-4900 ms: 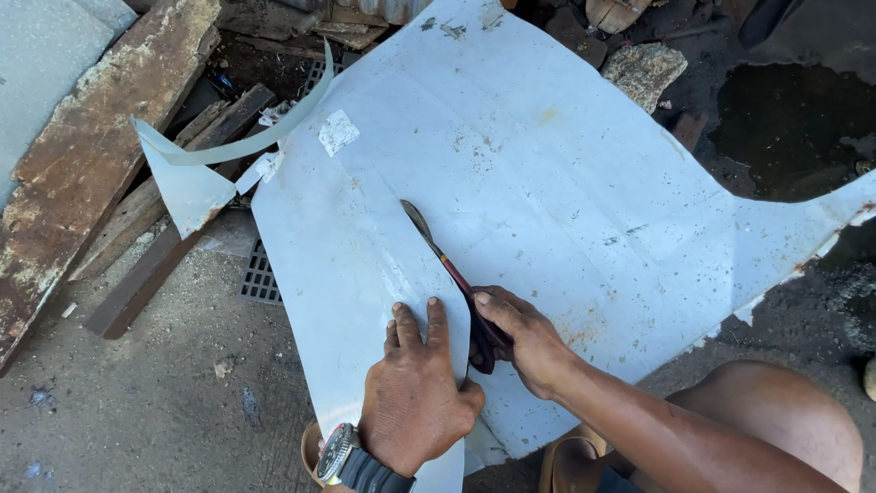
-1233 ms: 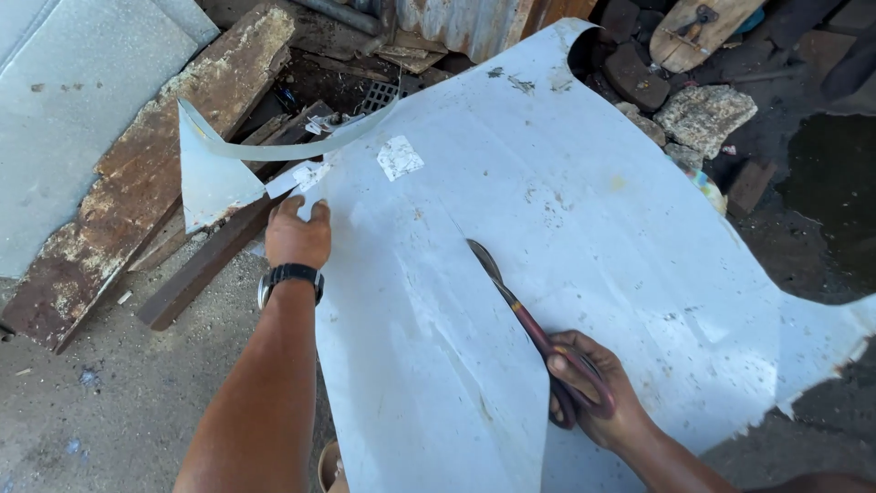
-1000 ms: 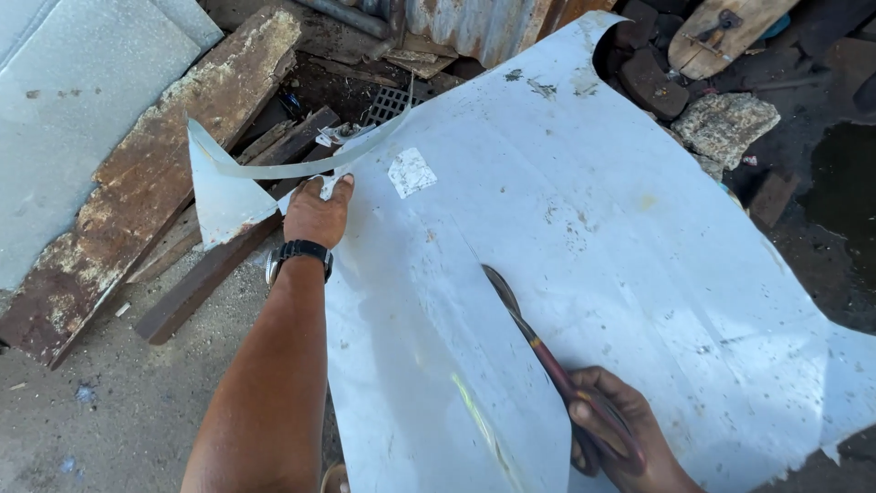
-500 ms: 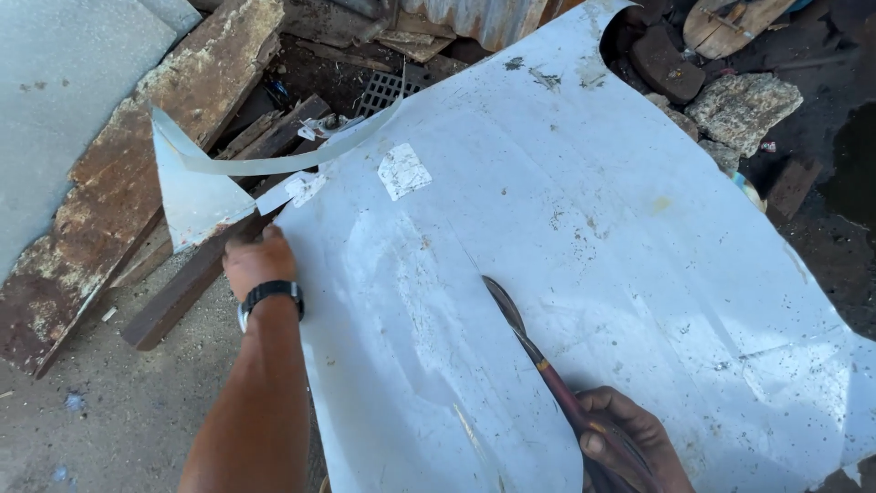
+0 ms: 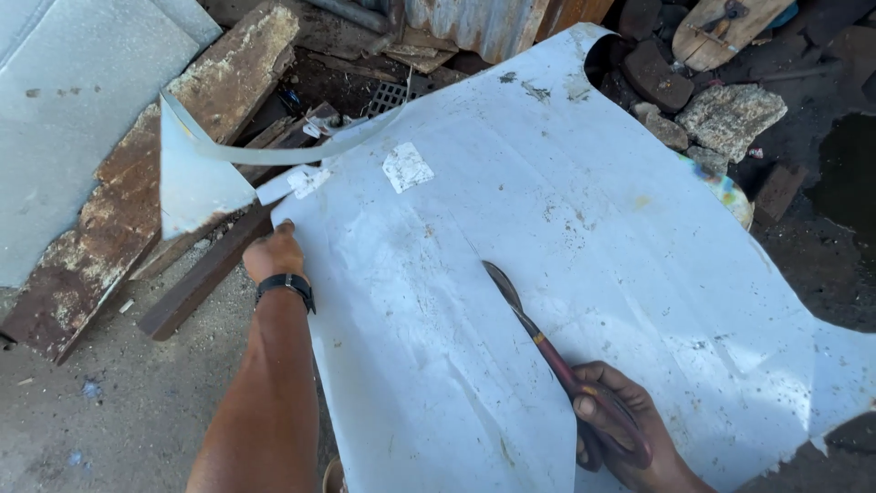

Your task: The person cuts a large white sheet using shears, then places a smaller, paint-splattered sheet on top and traces its outline with a marker.

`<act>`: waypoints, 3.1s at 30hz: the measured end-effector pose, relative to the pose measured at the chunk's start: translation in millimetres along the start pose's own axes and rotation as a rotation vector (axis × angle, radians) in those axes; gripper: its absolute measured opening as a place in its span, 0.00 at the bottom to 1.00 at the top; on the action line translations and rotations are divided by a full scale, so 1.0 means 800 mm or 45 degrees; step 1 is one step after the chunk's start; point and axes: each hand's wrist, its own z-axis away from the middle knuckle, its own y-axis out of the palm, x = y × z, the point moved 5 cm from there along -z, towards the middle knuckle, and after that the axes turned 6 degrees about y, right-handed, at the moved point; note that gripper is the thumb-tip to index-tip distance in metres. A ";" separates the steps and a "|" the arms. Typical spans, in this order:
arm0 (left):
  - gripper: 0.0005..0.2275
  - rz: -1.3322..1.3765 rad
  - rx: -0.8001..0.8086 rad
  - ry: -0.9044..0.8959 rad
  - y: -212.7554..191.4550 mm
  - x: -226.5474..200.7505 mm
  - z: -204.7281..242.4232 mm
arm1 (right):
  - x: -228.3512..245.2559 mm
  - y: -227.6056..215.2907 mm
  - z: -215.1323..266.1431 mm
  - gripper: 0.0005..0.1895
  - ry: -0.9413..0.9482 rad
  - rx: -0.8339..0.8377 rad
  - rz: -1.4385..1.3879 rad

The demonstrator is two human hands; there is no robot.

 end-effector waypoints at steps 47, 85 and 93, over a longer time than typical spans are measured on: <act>0.09 -0.422 1.645 2.712 -0.060 0.088 0.605 | 0.002 0.017 0.039 0.24 -0.130 0.347 0.306; 0.20 -0.376 1.533 2.498 -0.053 0.059 0.621 | -0.023 -0.052 0.044 0.35 0.039 0.822 0.244; 0.19 -0.577 1.543 2.515 -0.030 0.071 0.616 | 0.035 -0.042 0.099 0.32 0.022 0.990 0.376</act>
